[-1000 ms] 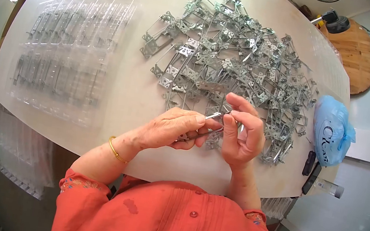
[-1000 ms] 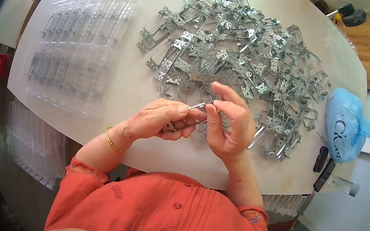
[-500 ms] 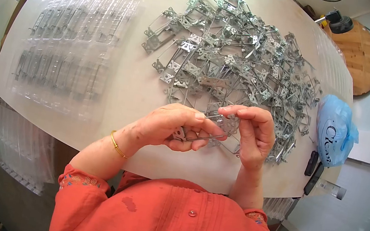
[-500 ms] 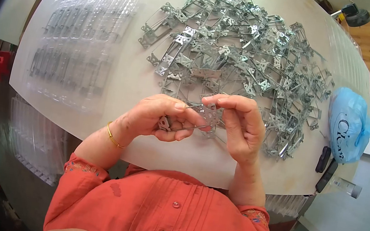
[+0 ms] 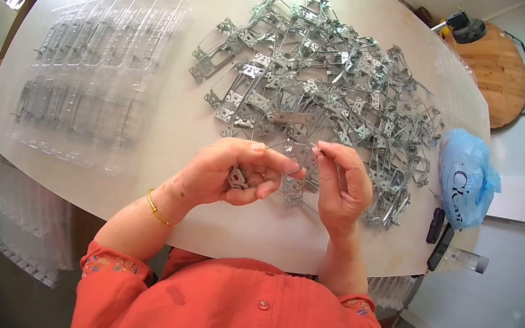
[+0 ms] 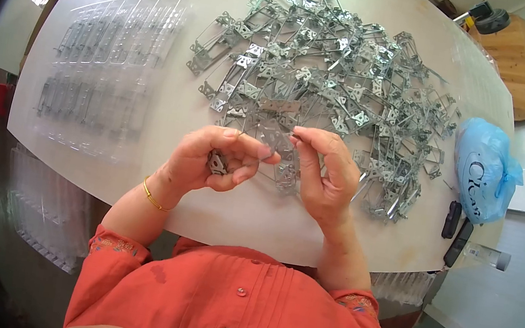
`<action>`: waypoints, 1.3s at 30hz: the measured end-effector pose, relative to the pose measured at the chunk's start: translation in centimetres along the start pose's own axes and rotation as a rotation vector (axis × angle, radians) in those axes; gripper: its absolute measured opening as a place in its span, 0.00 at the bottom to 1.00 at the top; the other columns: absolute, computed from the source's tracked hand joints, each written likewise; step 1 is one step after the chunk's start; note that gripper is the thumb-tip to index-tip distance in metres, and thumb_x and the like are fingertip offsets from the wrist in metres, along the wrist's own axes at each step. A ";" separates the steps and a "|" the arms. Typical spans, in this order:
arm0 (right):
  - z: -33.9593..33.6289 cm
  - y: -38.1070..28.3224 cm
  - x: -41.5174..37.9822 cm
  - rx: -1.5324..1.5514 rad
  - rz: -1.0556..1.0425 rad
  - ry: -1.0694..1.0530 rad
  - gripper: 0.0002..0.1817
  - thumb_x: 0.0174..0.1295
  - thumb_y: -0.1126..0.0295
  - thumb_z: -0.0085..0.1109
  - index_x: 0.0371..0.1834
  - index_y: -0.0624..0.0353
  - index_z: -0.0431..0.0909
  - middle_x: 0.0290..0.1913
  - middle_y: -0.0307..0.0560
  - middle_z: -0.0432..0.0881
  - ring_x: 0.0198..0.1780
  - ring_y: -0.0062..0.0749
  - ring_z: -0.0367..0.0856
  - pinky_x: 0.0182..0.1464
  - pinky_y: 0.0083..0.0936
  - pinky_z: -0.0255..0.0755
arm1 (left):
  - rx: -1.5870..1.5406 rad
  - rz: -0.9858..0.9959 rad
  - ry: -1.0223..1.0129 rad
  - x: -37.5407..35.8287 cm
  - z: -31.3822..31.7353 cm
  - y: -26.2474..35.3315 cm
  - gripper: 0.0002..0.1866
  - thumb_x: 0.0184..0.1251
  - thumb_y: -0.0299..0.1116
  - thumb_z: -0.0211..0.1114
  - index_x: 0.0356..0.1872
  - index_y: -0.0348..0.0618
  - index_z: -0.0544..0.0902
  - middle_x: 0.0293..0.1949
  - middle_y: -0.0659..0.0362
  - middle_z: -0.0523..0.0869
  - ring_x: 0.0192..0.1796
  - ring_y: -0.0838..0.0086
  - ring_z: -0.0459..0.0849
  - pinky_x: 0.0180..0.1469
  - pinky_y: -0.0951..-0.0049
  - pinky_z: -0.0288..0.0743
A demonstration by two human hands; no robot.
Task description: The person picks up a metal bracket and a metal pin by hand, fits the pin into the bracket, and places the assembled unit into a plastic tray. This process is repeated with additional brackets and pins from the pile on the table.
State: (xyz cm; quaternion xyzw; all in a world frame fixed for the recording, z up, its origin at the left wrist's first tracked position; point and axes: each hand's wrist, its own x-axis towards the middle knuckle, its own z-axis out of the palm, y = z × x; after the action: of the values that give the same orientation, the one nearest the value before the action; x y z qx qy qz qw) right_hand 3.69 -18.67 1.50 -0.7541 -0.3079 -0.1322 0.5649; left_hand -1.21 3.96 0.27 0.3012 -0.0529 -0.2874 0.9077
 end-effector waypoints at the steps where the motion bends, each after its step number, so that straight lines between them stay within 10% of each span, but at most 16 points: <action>1: 0.0 0.0 -0.3 0.037 0.047 0.020 0.10 0.67 0.85 0.65 0.50 0.68 0.84 0.46 0.49 0.90 0.42 0.29 0.87 0.44 0.23 0.79 | -0.037 0.036 0.046 0.0 -0.2 0.0 0.28 0.83 0.44 0.47 0.62 0.29 0.83 0.37 0.45 0.87 0.15 0.82 0.61 0.16 0.80 0.53; 17: 0.3 -1.7 -0.9 0.039 0.241 -0.003 0.06 0.70 0.81 0.64 0.48 0.66 0.83 0.33 0.36 0.84 0.29 0.12 0.75 0.31 0.15 0.70 | 0.533 0.170 0.233 -0.4 1.1 -0.3 0.24 0.84 0.41 0.53 0.67 0.32 0.79 0.36 0.61 0.79 0.33 0.79 0.70 0.37 0.78 0.67; 19: 0.0 -2.1 -0.8 0.113 0.378 -0.058 0.09 0.73 0.79 0.62 0.54 0.66 0.81 0.29 0.33 0.82 0.27 0.10 0.74 0.30 0.14 0.67 | 0.969 0.433 0.217 0.0 0.5 -0.7 0.25 0.83 0.44 0.50 0.63 0.32 0.81 0.36 0.62 0.77 0.32 0.82 0.67 0.33 0.79 0.62; 39: -1.3 -2.0 0.7 0.796 0.826 -0.228 0.19 0.82 0.64 0.52 0.65 0.67 0.74 0.27 0.39 0.80 0.28 0.20 0.78 0.33 0.20 0.74 | 1.106 0.483 0.097 0.0 0.2 -0.4 0.22 0.81 0.36 0.53 0.59 0.25 0.81 0.34 0.54 0.78 0.35 0.68 0.75 0.40 0.67 0.72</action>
State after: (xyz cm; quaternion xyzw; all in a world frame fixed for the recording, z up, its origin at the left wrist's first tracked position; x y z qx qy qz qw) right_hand 3.16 -19.29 3.86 -0.5509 -0.0733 0.3068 0.7727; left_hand -1.42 3.57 0.20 0.7207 -0.2200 0.0111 0.6573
